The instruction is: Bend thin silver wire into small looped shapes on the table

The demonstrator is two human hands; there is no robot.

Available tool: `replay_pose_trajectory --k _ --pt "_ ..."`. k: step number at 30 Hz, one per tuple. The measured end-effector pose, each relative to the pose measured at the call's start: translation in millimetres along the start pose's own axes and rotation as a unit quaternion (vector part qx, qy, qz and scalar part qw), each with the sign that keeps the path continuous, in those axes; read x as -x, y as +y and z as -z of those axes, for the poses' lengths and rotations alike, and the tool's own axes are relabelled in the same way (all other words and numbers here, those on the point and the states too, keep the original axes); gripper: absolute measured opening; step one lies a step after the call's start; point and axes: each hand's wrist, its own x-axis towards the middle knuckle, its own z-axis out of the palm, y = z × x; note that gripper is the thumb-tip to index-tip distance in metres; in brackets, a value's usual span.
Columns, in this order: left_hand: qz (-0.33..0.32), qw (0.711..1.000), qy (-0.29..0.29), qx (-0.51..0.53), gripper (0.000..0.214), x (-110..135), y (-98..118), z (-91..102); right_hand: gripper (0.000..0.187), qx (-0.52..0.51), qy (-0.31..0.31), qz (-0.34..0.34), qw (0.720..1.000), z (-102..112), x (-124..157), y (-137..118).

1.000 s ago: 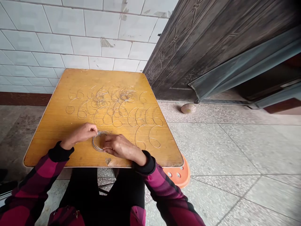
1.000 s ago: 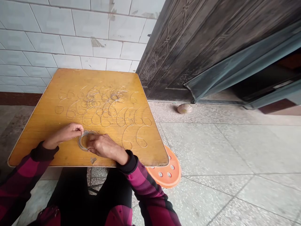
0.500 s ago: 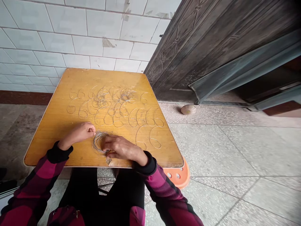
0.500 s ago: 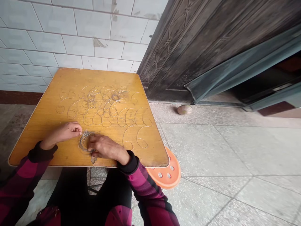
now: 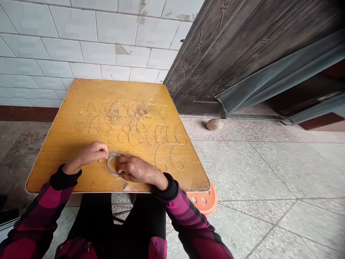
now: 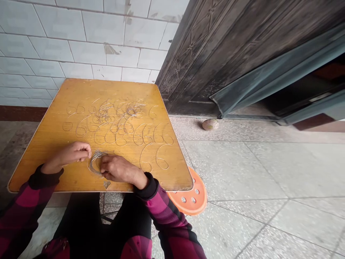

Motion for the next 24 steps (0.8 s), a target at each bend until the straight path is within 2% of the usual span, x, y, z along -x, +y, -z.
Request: replay_pose_trajectory --k 3,7,11,16,19,21,22,24 --pt "0.027 0.981 -0.058 0.184 0.009 2 0 0.0 0.013 -0.012 0.033 0.008 0.999 0 0 2" --pt "0.059 0.913 -0.082 0.396 0.015 -5 -4 -5.0 0.020 -0.097 0.106 0.022 0.989 3 1 3" --pt "0.122 0.839 -0.048 0.528 0.012 -16 -7 -9.8 0.025 -0.169 0.160 -0.013 0.972 4 2 1" --pt "0.170 0.751 0.020 0.638 0.029 -20 -1 -11.8 0.018 -0.184 0.181 -0.056 0.965 3 2 2" --pt "0.185 0.702 0.036 0.687 0.037 -20 2 -10.6 0.022 -0.175 0.177 -0.043 0.968 2 1 3" --pt "0.182 0.695 0.037 0.695 0.038 -20 2 -10.5 0.018 -0.172 0.170 -0.029 0.970 1 0 4" --pt "0.172 0.703 0.037 0.689 0.036 -20 1 -10.9 0.017 -0.177 0.174 -0.031 0.968 0 0 4" --pt "0.132 0.748 0.026 0.649 0.030 -18 -1 -12.8 0.018 -0.215 0.199 -0.057 0.954 -1 1 5"
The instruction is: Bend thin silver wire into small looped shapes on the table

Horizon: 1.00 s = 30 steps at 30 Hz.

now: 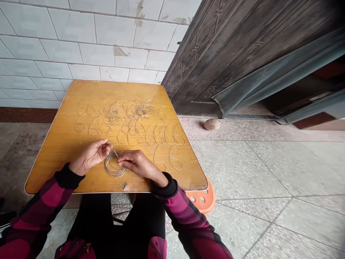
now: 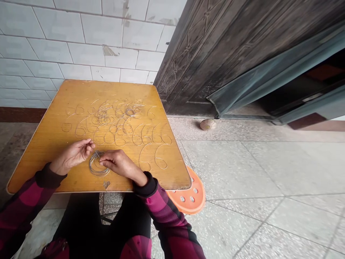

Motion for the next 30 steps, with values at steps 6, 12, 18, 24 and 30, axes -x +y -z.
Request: replay_pose_trajectory --k 6,12,18,24,30 --pt "-0.154 0.839 -0.145 -0.501 0.027 15 -14 -0.3 0.024 -0.308 0.101 -0.153 0.933 2 -2 5" --pt "-0.244 0.586 -0.229 -0.738 0.009 15 -31 -0.1 0.027 -0.470 0.163 -0.218 0.840 17 -7 5" --pt "-0.234 0.645 -0.209 -0.697 0.011 14 -27 -1.5 0.023 -0.392 0.195 -0.133 0.889 18 -2 2" --pt "-0.246 0.859 -0.091 -0.440 0.033 16 -14 0.8 0.021 0.070 0.140 0.034 0.987 4 -2 1" --pt "-0.259 0.897 -0.036 -0.357 0.029 11 -15 -2.6 0.027 0.298 0.077 0.012 0.951 -8 -2 11"
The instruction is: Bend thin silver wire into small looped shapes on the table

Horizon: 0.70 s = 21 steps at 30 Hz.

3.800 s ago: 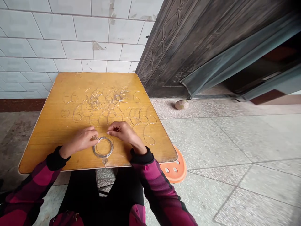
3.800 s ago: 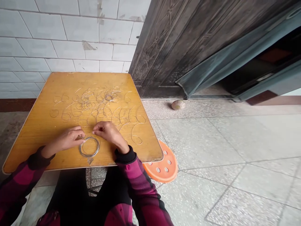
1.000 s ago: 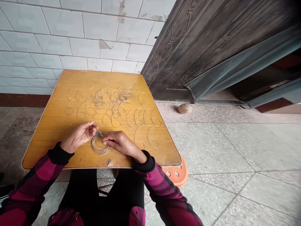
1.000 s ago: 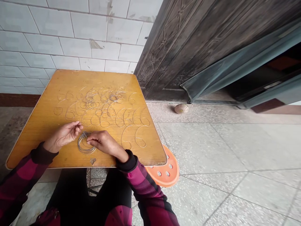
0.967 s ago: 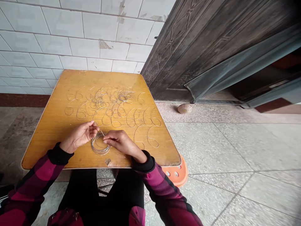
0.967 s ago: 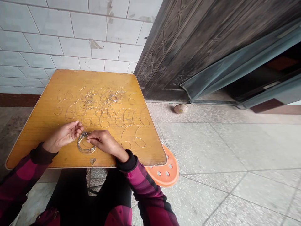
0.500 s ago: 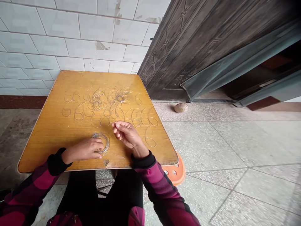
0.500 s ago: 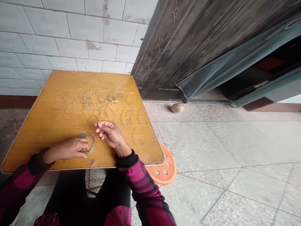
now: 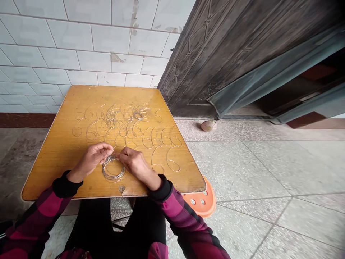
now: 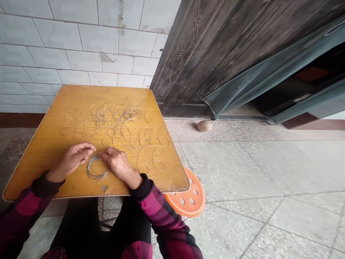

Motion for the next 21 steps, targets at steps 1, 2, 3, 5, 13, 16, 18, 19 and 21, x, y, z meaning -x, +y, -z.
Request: replay_pose_trajectory --k 1,2,3,5,13,16,18,19,21 --pt "-0.005 1.000 0.006 -0.008 0.027 -1 -1 -0.1 0.028 -0.003 -0.011 0.000 1.000 -2 0 -1" --pt "-0.011 1.000 0.010 -0.020 0.026 -1 -3 0.4 0.028 -0.020 -0.017 0.001 1.000 -2 0 -2" --pt "-0.015 0.999 0.010 -0.033 0.026 -1 -5 1.3 0.028 -0.050 -0.016 0.002 0.999 -2 0 -4" --pt "-0.022 0.998 0.000 -0.055 0.028 -1 -7 3.5 0.028 -0.140 0.000 -0.009 0.990 0 -1 -7" --pt "-0.150 0.964 -0.055 -0.212 0.027 6 2 -4.1 0.024 -0.518 0.074 -0.131 0.842 3 -7 -18" --pt "-0.209 0.933 -0.063 -0.286 0.022 8 1 -5.6 0.020 -0.551 0.078 -0.130 0.820 1 -10 -18" --pt "-0.226 0.921 -0.065 -0.310 0.021 8 -1 -4.8 0.020 -0.550 0.078 -0.136 0.821 1 -11 -17" --pt "-0.231 0.917 -0.064 -0.317 0.021 8 -1 -4.4 0.019 -0.547 0.080 -0.138 0.822 2 -11 -16" --pt "-0.240 0.912 -0.061 -0.328 0.021 7 -1 -4.1 0.017 -0.546 0.084 -0.147 0.821 3 -11 -17"
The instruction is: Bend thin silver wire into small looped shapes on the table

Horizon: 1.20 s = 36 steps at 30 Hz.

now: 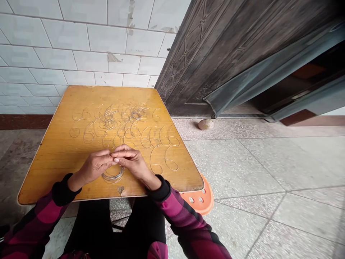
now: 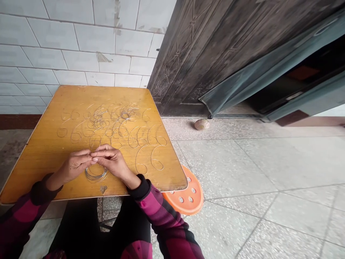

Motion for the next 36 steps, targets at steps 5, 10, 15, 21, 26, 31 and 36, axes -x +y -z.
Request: replay_pose_trajectory --k 5,10,15,21,26,31,36 --pt "-0.027 0.999 0.026 -0.019 0.019 -1 3 1.4 0.013 -0.049 0.031 -0.032 0.998 -1 2 -2" --pt "-0.041 0.997 0.031 -0.057 0.018 3 -2 -0.1 0.016 -0.137 0.076 -0.053 0.986 5 -1 -3" --pt "-0.027 0.998 0.018 -0.063 0.018 4 -6 -1.1 0.017 -0.200 0.125 -0.071 0.969 19 -3 -10" --pt "-0.043 0.998 0.015 -0.054 0.016 1 -5 0.6 0.014 -0.276 0.140 -0.073 0.948 35 -6 -18" --pt "-0.083 0.994 0.038 -0.056 0.015 0 -2 -0.1 0.012 -0.283 0.170 -0.054 0.942 36 -7 -25" --pt "-0.082 0.995 0.055 -0.005 0.012 1 -5 -0.7 0.009 -0.290 0.192 -0.008 0.937 47 -9 -33" --pt "0.076 0.966 0.130 0.208 0.014 -1 -6 6.0 0.011 -0.319 0.253 0.024 0.913 60 -14 -37"
